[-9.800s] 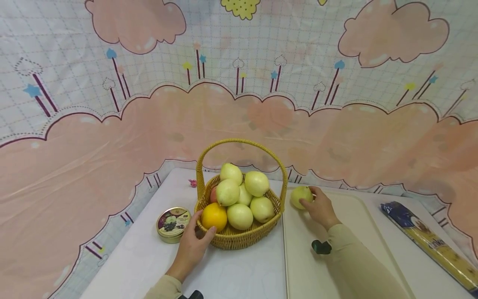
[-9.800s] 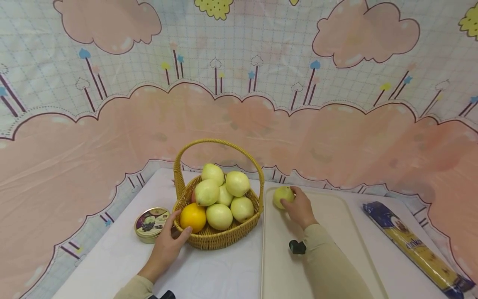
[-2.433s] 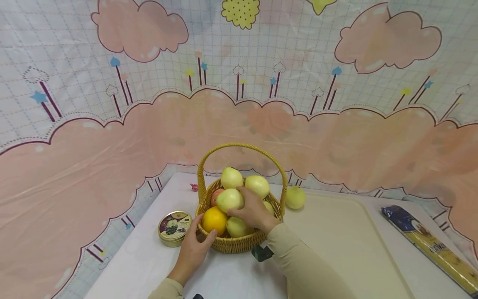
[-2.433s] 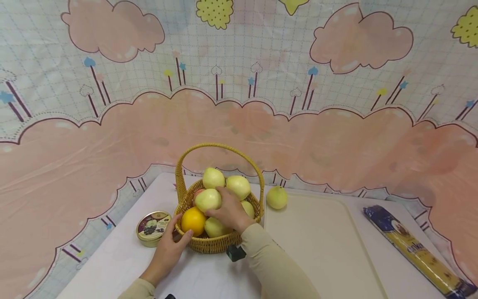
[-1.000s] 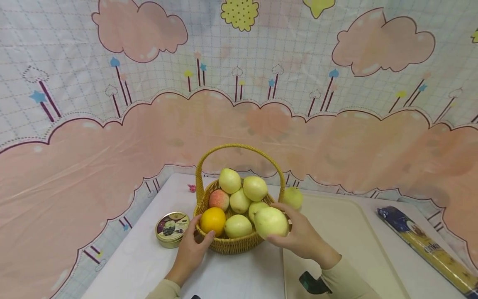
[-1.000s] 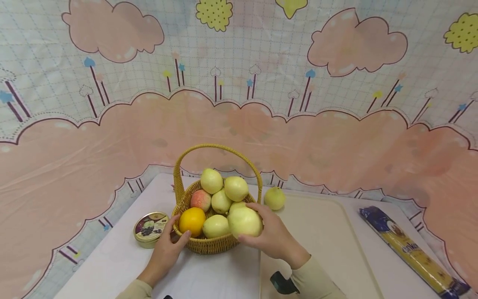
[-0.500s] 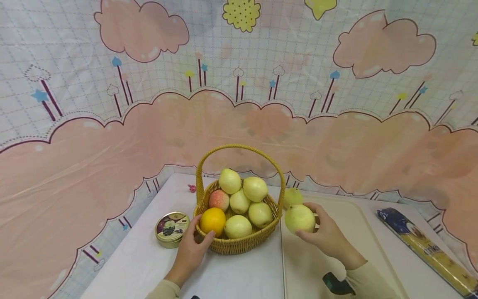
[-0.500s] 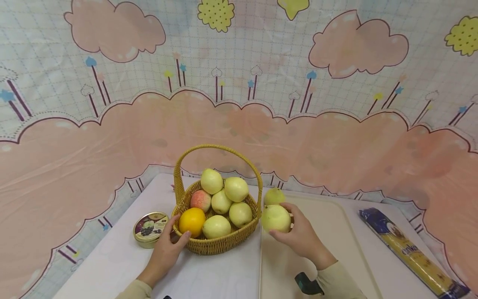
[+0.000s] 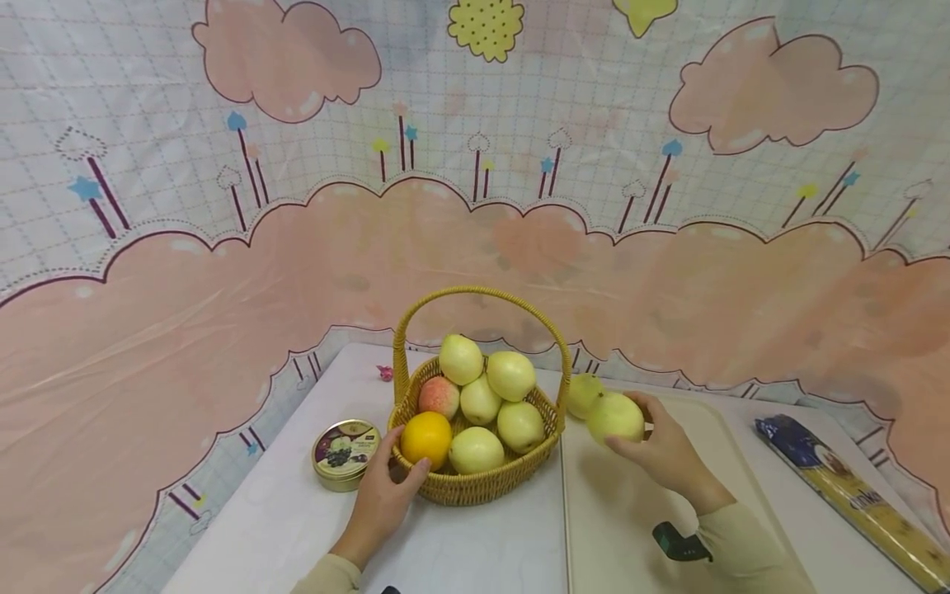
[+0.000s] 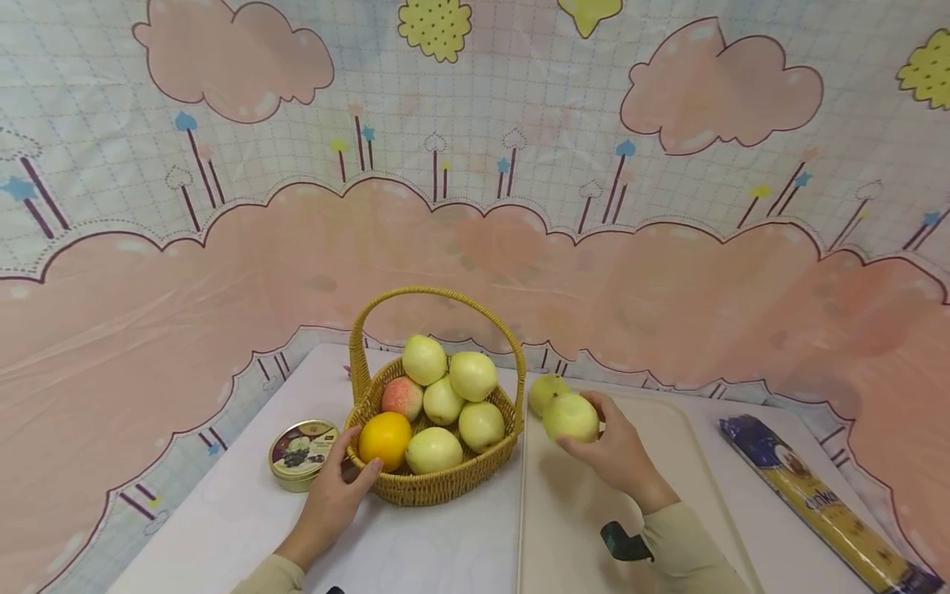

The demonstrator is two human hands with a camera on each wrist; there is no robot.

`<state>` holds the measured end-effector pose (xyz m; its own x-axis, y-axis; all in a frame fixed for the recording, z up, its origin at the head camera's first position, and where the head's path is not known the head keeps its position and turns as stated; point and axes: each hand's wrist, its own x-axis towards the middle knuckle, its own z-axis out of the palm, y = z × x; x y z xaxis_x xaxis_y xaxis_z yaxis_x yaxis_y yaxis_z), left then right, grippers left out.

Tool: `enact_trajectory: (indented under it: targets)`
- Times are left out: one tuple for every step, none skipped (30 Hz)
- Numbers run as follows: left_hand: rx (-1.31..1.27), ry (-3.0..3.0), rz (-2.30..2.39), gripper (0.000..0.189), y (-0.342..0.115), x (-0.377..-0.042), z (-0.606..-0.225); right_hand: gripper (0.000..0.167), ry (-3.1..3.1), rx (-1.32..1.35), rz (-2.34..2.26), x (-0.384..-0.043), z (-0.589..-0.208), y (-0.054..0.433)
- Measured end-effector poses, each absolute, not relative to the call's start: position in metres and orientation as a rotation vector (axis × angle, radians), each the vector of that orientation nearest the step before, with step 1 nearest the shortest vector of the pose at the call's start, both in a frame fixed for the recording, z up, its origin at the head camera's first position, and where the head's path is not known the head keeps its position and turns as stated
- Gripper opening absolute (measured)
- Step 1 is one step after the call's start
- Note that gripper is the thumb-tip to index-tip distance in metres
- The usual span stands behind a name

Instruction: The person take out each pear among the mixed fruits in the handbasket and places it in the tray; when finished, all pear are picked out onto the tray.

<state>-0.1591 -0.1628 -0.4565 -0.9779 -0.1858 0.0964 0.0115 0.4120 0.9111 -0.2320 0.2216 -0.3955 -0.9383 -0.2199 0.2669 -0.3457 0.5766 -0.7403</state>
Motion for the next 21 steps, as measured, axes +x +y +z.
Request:
enact_trajectory:
  targets:
    - [0.152,-2.479,-1.606,0.072,-0.163,-0.159,-0.456,0.072,-2.664,0.469,1.297,-0.234,-0.396,0.223]
    - [0.152,-2.478,-1.608,0.072,-0.163,-0.159,-0.456,0.072,-2.670,0.459,1.301,-0.236,-0.397,0.224]
    - [0.148,-2.476,-1.609,0.072,-0.163,-0.159,-0.456,0.073,-2.676,0.448,1.308,-0.237,-0.397,0.225]
    - [0.143,-2.474,-1.610,0.072,-0.163,-0.159,-0.456,0.073,-2.680,0.441,1.313,-0.238,-0.398,0.226]
    - [0.139,-2.472,-1.612,0.072,-0.163,-0.159,-0.456,0.074,-2.684,0.430,1.319,-0.240,-0.398,0.227]
    - [0.136,-2.471,-1.611,0.072,-0.163,-0.159,-0.457,0.074,-2.687,0.420,1.326,-0.242,-0.399,0.228]
    - [0.134,-2.470,-1.614,0.072,-0.163,-0.159,-0.457,0.074,-2.689,0.412,1.329,-0.243,-0.399,0.229]
    - [0.133,-2.471,-1.616,0.072,-0.163,-0.159,-0.457,0.075,-2.690,0.405,1.332,-0.245,-0.399,0.229]
    - [0.131,-2.471,-1.616,0.073,-0.163,-0.160,-0.457,0.075,-2.693,0.399,1.329,-0.246,-0.399,0.230]
    - [0.128,-2.470,-1.619,0.073,-0.163,-0.160,-0.457,0.076,-2.695,0.394,1.325,-0.248,-0.400,0.230]
    - [0.126,-2.470,-1.619,0.073,-0.163,-0.160,-0.457,0.076,-2.696,0.392,1.325,-0.249,-0.400,0.230]
    - [0.124,-2.470,-1.617,0.073,-0.163,-0.160,-0.457,0.076,-2.701,0.387,1.321,-0.251,-0.400,0.231]
    - [0.122,-2.469,-1.617,0.073,-0.163,-0.160,-0.457,0.076,-2.705,0.380,1.318,-0.252,-0.401,0.231]
    - [0.119,-2.469,-1.616,0.073,-0.164,-0.161,-0.458,0.076,-2.711,0.373,1.317,-0.253,-0.401,0.232]
    - [0.117,-2.468,-1.614,0.072,-0.164,-0.161,-0.458,0.077,-2.717,0.366,1.318,-0.254,-0.401,0.232]
    - [0.115,-2.467,-1.614,0.072,-0.164,-0.161,-0.458,0.077,-2.721,0.358,1.323,-0.255,-0.402,0.232]
    - [0.116,-2.467,-1.612,0.072,-0.164,-0.161,-0.458,0.077,-2.726,0.350,1.329,-0.256,-0.402,0.233]
    - [0.116,-2.466,-1.612,0.072,-0.164,-0.161,-0.458,0.078,-2.730,0.341,1.332,-0.257,-0.403,0.233]
    - [0.117,-2.466,-1.613,0.072,-0.164,-0.161,-0.458,0.078,-2.730,0.336,1.338,-0.258,-0.403,0.233]
    - [0.118,-2.466,-1.614,0.072,-0.164,-0.161,-0.458,0.079,-2.732,0.333,1.338,-0.259,-0.404,0.233]
    - [0.120,-2.467,-1.614,0.072,-0.164,-0.161,-0.458,0.080,-2.731,0.331,1.337,-0.261,-0.404,0.234]
